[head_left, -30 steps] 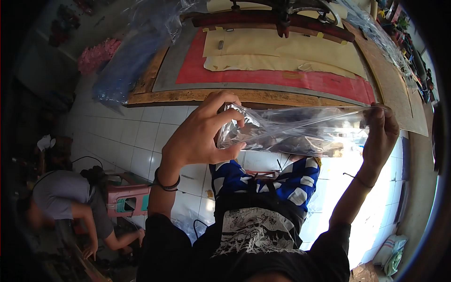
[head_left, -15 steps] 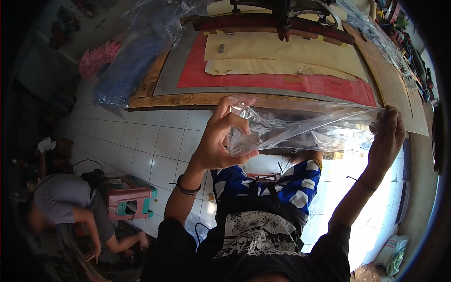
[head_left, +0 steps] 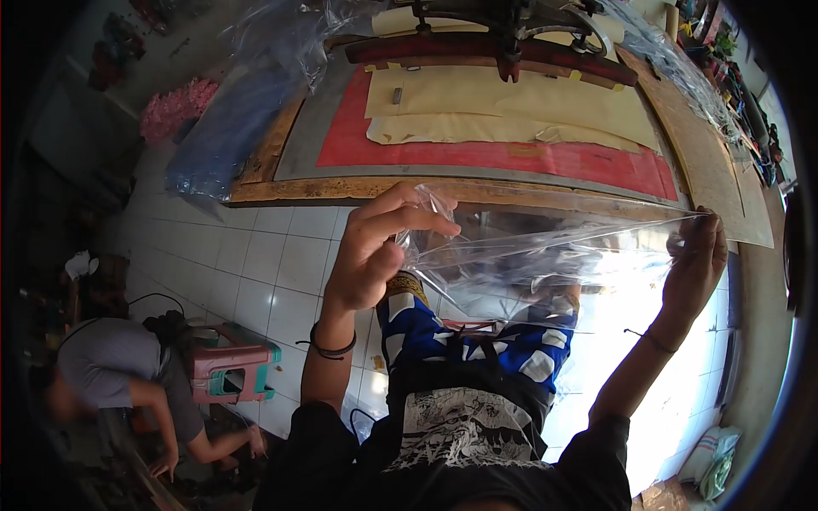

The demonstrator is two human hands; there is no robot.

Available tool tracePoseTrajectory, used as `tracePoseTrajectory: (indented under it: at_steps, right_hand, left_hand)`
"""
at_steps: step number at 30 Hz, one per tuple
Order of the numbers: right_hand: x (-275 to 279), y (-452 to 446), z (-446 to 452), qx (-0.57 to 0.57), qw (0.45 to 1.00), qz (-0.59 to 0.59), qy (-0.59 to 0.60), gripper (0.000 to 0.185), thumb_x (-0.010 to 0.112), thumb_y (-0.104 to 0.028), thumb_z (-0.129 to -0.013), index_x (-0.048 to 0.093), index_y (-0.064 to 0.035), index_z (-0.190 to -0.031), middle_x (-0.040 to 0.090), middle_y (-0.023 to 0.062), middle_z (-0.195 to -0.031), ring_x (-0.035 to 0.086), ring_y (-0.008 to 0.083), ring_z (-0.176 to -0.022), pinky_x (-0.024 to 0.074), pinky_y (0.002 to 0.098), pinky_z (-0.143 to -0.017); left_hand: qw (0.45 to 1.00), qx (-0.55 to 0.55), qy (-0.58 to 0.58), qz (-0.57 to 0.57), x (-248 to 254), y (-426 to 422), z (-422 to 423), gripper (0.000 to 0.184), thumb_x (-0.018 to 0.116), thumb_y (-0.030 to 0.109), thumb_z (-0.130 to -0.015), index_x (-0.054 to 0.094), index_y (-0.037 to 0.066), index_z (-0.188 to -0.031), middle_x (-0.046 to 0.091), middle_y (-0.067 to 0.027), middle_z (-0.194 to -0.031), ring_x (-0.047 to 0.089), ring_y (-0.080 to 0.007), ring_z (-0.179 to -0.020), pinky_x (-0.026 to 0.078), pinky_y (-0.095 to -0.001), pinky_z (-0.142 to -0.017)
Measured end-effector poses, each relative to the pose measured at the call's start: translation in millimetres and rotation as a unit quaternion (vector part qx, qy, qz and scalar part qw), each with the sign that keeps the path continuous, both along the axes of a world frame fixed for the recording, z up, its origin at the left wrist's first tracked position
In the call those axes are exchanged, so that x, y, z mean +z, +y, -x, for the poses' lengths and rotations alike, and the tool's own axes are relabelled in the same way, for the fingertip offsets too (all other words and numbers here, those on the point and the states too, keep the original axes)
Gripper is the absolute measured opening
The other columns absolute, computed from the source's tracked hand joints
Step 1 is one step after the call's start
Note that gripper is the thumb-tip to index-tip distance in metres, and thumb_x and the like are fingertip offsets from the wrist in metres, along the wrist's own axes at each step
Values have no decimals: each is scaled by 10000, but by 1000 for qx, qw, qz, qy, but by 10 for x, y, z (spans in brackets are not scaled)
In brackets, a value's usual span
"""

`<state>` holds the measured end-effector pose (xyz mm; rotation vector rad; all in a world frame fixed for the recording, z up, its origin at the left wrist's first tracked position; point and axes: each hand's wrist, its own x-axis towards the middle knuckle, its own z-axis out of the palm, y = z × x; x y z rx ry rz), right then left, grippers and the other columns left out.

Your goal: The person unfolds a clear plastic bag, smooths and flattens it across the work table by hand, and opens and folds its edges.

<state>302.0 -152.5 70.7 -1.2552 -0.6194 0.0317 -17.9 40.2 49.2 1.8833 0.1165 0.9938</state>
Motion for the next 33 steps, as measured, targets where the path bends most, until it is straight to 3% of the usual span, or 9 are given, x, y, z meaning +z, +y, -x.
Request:
tracePoseTrajectory:
  at_steps: [5,6,9,10,13,15,20,32,33]
  right_hand:
    - [-29,-41,-9,8,999,-18,-38,343,624,-377,-959,652,-36,-942,521,-15,-649,446,58,-538,377,212,-507]
    - [-43,-57,-30,0,998,-17,-61,359,625,-388,-956,653,-31,-936,525,-11,-653,447,56,-540,374,211,-508]
    - [-103,-203,-80,25,986,-12,-165,294,605,-287,-980,660,0,-1010,599,1,-767,509,65,-652,405,220,-584]
    - [-121,-237,-99,21,981,-9,-194,284,602,-267,-984,661,8,-1023,614,6,-786,520,69,-670,410,222,-597]
    - [-124,-245,-146,-26,972,7,-234,361,614,-333,-964,660,23,-996,609,26,-728,516,84,-621,407,232,-574]
    - [-51,-297,-147,-18,975,38,-216,501,631,-462,-930,664,38,-959,600,51,-650,521,100,-567,409,243,-557]
    - [-80,-270,-150,-29,979,63,-193,470,641,-408,-930,662,60,-956,605,66,-648,550,123,-580,450,266,-592]
    - [-86,-154,-12,61,982,49,-174,367,659,-337,-937,665,31,-931,628,73,-676,570,125,-606,449,261,-608]
    - [-74,-142,16,71,979,61,-179,355,675,-333,-927,672,22,-941,647,76,-691,581,125,-612,459,259,-617]
  left_hand:
    - [979,110,-6,171,141,-147,-70,246,673,212,-929,579,-13,-963,659,-175,-965,655,-251,-1007,509,-351,-881]
    - [975,165,15,145,145,-172,-82,242,697,162,-915,534,-7,-973,658,-151,-882,659,-176,-932,514,-285,-818]
    - [957,71,214,183,172,-63,12,166,663,129,-930,539,19,-947,602,-67,-947,596,-129,-941,498,-289,-834]
    - [952,61,215,209,127,-51,-35,165,666,140,-933,544,40,-886,587,-28,-859,571,-88,-793,483,-258,-719]
    - [967,30,149,205,38,-10,-51,238,687,204,-932,572,16,-842,554,19,-727,509,-22,-637,416,-215,-548]
    - [973,9,99,208,3,-19,-32,175,661,158,-946,578,23,-874,519,39,-681,452,-17,-593,370,-214,-518]
    - [952,43,72,294,124,-110,-27,129,626,118,-962,584,6,-1010,514,39,-663,439,-10,-580,348,-192,-522]
    - [968,28,178,175,11,-5,194,233,602,59,-935,568,-4,-1157,563,-4,-814,489,-50,-604,417,-223,-555]
    - [972,30,211,104,34,4,206,261,603,53,-904,567,-7,-1155,577,-32,-875,518,-90,-707,431,-260,-657]
